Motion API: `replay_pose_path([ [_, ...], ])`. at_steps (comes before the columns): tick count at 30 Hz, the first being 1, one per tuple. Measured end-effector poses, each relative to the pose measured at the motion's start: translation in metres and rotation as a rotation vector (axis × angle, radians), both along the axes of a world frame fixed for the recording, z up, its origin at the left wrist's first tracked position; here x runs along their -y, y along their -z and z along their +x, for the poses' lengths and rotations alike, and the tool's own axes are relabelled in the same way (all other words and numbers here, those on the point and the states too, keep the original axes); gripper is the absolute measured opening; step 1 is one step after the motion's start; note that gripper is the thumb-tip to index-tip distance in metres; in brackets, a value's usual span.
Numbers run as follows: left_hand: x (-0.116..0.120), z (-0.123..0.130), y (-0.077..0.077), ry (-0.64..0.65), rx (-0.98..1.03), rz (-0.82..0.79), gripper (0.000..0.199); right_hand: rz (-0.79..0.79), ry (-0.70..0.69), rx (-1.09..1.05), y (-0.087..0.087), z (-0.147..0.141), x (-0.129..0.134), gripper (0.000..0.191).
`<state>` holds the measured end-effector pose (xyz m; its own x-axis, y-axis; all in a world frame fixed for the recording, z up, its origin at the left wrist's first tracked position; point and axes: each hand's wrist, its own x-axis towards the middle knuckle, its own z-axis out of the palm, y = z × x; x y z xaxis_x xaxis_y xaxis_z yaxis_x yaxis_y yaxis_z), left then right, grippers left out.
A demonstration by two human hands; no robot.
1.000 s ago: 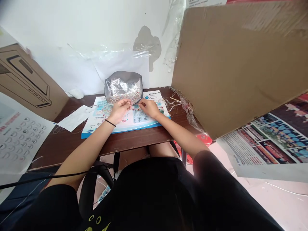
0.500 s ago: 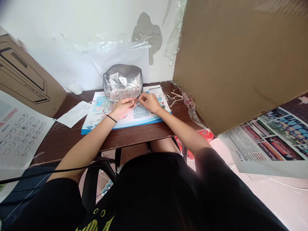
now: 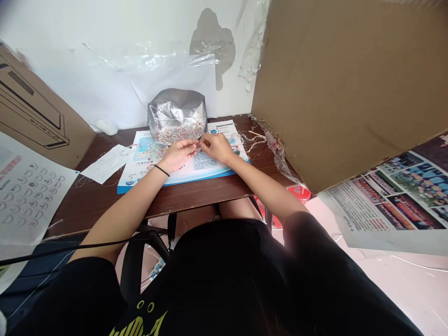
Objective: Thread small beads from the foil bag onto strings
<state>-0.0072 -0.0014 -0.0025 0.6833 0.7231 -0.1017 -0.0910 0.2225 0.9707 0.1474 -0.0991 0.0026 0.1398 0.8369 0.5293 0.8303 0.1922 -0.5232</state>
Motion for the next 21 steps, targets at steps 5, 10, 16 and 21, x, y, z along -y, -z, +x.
replay_pose_path([
  [5, -0.0016, 0.0001, 0.0016, 0.023, 0.004, 0.031, 0.017, -0.011, -0.023, 0.047, 0.0003, 0.0033, -0.001, 0.014],
  [10, 0.0, 0.0008, 0.0, 0.016, -0.008, 0.037, 0.012, -0.008, -0.002, 0.04, 0.0003, 0.0048, -0.0015, 0.014],
  [16, 0.0019, 0.0015, -0.0014, 0.001, 0.002, 0.014, 0.009, -0.002, -0.029, 0.052, 0.0017, 0.0027, -0.0017, 0.014],
  [21, 0.0013, 0.0015, -0.0009, 0.008, 0.002, 0.019, 0.007, -0.005, -0.02, 0.071, 0.0022, 0.0032, -0.002, 0.016],
])
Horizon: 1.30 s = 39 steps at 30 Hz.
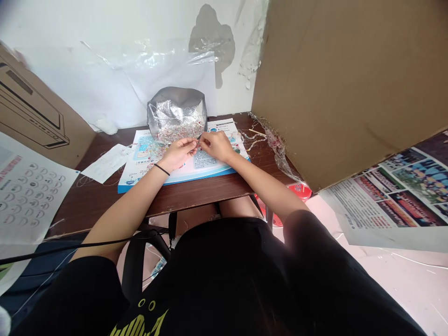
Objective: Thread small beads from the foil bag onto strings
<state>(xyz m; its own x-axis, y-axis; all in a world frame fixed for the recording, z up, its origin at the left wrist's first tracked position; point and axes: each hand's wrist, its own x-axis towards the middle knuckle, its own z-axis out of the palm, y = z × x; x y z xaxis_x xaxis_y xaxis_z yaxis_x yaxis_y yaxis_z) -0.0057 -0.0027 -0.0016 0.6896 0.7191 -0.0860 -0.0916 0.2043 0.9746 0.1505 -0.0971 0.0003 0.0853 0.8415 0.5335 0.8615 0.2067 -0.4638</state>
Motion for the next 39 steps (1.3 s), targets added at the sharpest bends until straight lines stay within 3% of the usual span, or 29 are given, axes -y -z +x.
replay_pose_path([
  [19, 0.001, 0.0, -0.001, -0.007, 0.012, -0.01, 0.009, 0.069, -0.002, 0.019, 0.006, 0.001, -0.005, 0.014],
  [33, 0.003, 0.0, -0.004, -0.002, 0.003, -0.013, 0.006, -0.015, -0.009, -0.021, 0.002, -0.002, -0.001, 0.016],
  [39, 0.009, 0.0, -0.009, -0.012, -0.005, -0.018, 0.019, -0.071, -0.006, -0.061, 0.003, -0.007, 0.002, 0.021],
])
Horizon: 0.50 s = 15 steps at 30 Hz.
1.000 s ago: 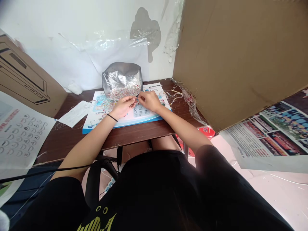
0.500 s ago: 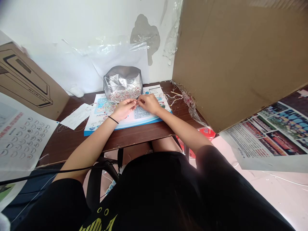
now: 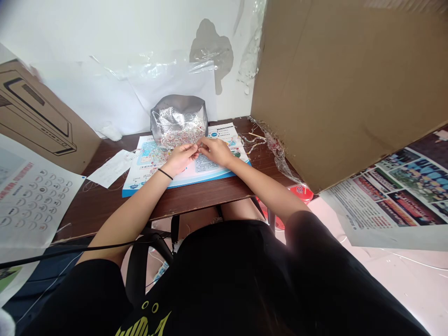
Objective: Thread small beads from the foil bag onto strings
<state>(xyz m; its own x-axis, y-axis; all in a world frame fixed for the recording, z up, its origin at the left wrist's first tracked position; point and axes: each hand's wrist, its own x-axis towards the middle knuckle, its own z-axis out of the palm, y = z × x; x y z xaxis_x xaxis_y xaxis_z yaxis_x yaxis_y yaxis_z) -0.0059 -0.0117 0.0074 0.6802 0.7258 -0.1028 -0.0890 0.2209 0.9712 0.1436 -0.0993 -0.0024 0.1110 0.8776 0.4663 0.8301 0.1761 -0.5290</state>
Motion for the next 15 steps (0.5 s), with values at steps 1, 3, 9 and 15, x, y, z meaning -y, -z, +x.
replay_pose_path([
  [1, 0.001, 0.0, 0.0, -0.004, -0.006, 0.012, 0.021, 0.0, -0.006, -0.003, 0.0, 0.0, 0.0, 0.022],
  [3, 0.002, 0.0, 0.0, -0.021, -0.026, 0.048, 0.023, 0.007, -0.024, -0.01, 0.001, 0.0, 0.0, 0.023],
  [9, 0.007, 0.001, 0.001, -0.085, -0.117, 0.169, 0.026, 0.06, -0.038, 0.004, 0.002, 0.002, -0.001, 0.018],
  [15, 0.005, -0.003, -0.007, -0.178, -0.188, 0.152, 0.028, 0.024, 0.048, 0.061, 0.0, 0.011, -0.002, 0.017],
])
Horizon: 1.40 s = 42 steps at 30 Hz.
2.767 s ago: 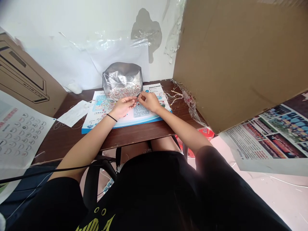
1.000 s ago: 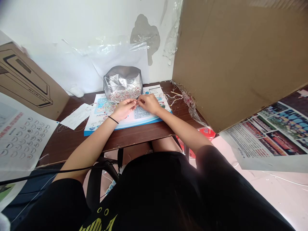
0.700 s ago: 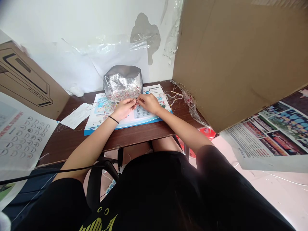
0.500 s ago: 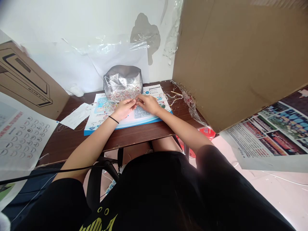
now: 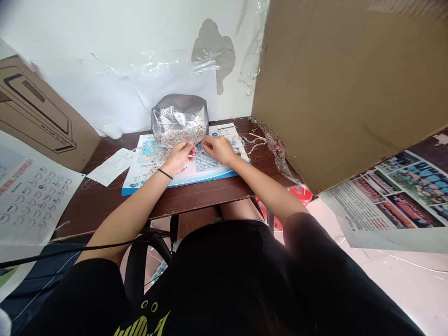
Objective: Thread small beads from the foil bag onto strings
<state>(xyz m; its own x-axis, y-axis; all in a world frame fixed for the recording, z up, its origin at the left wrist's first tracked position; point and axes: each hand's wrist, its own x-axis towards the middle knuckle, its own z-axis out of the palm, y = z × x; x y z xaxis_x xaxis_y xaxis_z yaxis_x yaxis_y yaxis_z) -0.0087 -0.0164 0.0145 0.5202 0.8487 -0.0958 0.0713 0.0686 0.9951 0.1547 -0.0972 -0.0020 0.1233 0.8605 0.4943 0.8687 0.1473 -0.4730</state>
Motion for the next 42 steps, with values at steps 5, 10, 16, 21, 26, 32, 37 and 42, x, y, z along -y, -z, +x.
replay_pose_path([
  [5, -0.011, -0.003, -0.004, -0.155, 0.108, -0.101, 0.022, -0.036, 0.135, 0.026, -0.005, 0.013, 0.0, 0.017],
  [10, -0.029, -0.008, 0.001, -0.234, 0.267, -0.055, 0.029, -0.085, 0.231, 0.074, -0.006, 0.021, -0.001, 0.021],
  [16, -0.053, -0.015, 0.003, -0.242, 0.376, -0.003, 0.028, -0.194, 0.337, 0.119, -0.006, 0.027, -0.002, 0.023],
  [21, -0.051, -0.017, -0.001, -0.407, 0.248, 0.088, 0.026, -0.245, 0.392, 0.122, -0.011, 0.029, 0.001, 0.025],
  [26, -0.038, -0.026, -0.01, -0.345, 0.096, 0.422, 0.022, -0.246, 0.484, 0.123, -0.01, 0.036, 0.002, 0.025],
  [32, -0.041, -0.029, -0.007, -0.292, -0.104, 0.502, 0.014, -0.238, 0.519, 0.122, -0.008, 0.042, 0.0, 0.027],
  [37, -0.052, -0.026, -0.003, -0.338, -0.005, 0.377, 0.02, -0.248, 0.489, 0.158, -0.008, 0.039, 0.001, 0.027],
  [42, -0.037, -0.018, -0.01, -0.299, 0.194, 0.208, 0.024, -0.254, 0.456, 0.194, -0.005, 0.04, 0.0, 0.028],
])
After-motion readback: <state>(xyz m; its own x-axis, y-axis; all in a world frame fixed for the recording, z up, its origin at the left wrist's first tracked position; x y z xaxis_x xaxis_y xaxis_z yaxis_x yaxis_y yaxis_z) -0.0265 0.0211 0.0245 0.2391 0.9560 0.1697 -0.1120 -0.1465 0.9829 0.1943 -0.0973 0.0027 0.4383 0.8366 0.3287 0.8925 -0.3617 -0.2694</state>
